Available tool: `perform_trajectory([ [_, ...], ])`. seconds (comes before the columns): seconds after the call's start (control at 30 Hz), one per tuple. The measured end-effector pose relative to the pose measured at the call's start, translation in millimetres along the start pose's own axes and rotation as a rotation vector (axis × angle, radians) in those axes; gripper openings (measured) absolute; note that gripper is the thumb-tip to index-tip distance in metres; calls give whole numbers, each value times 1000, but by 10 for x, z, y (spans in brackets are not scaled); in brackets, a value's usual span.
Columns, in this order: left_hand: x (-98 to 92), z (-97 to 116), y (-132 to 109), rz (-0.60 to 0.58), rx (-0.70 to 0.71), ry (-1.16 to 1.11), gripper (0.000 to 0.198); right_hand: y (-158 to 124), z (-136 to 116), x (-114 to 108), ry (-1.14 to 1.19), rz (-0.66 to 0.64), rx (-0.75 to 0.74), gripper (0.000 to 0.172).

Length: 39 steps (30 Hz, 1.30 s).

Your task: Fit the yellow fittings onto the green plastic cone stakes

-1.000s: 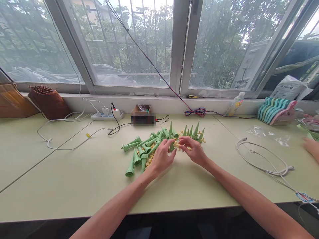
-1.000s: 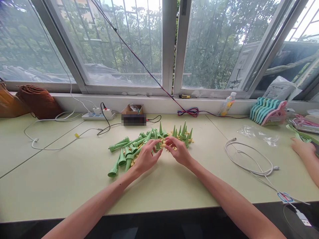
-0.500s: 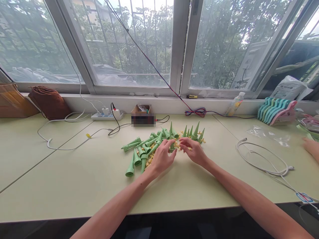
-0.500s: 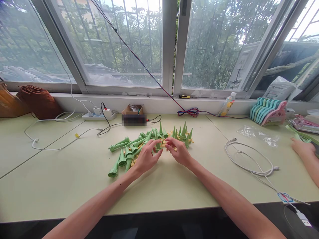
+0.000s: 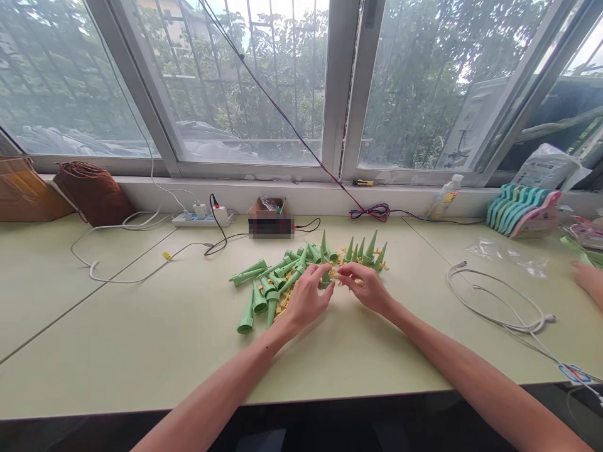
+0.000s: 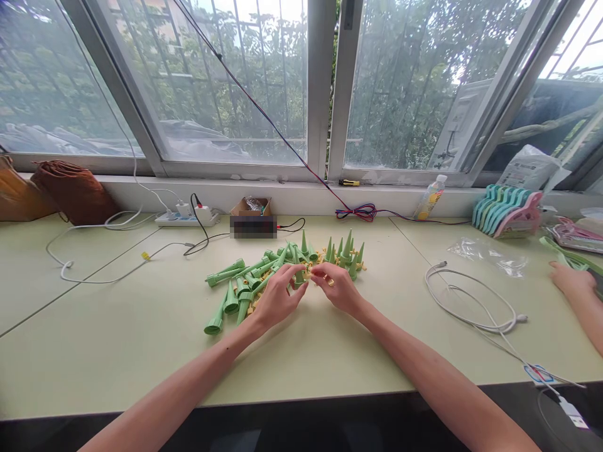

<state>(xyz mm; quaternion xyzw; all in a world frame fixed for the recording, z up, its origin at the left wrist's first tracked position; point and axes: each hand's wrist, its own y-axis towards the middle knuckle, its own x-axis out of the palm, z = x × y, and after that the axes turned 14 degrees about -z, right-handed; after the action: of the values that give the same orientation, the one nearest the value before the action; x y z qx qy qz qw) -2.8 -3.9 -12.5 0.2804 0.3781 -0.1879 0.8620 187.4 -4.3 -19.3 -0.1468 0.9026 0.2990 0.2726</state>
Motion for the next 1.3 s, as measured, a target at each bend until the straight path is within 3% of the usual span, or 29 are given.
perform_trajectory([
  [0.8,17,-20,-4,-14,-6,7,30,-4,25,5,-5,-47,43,25],
  [1.3,7,-21,-4,-22,8,7,29,-1,-12,-1,-12,-88,89,33],
])
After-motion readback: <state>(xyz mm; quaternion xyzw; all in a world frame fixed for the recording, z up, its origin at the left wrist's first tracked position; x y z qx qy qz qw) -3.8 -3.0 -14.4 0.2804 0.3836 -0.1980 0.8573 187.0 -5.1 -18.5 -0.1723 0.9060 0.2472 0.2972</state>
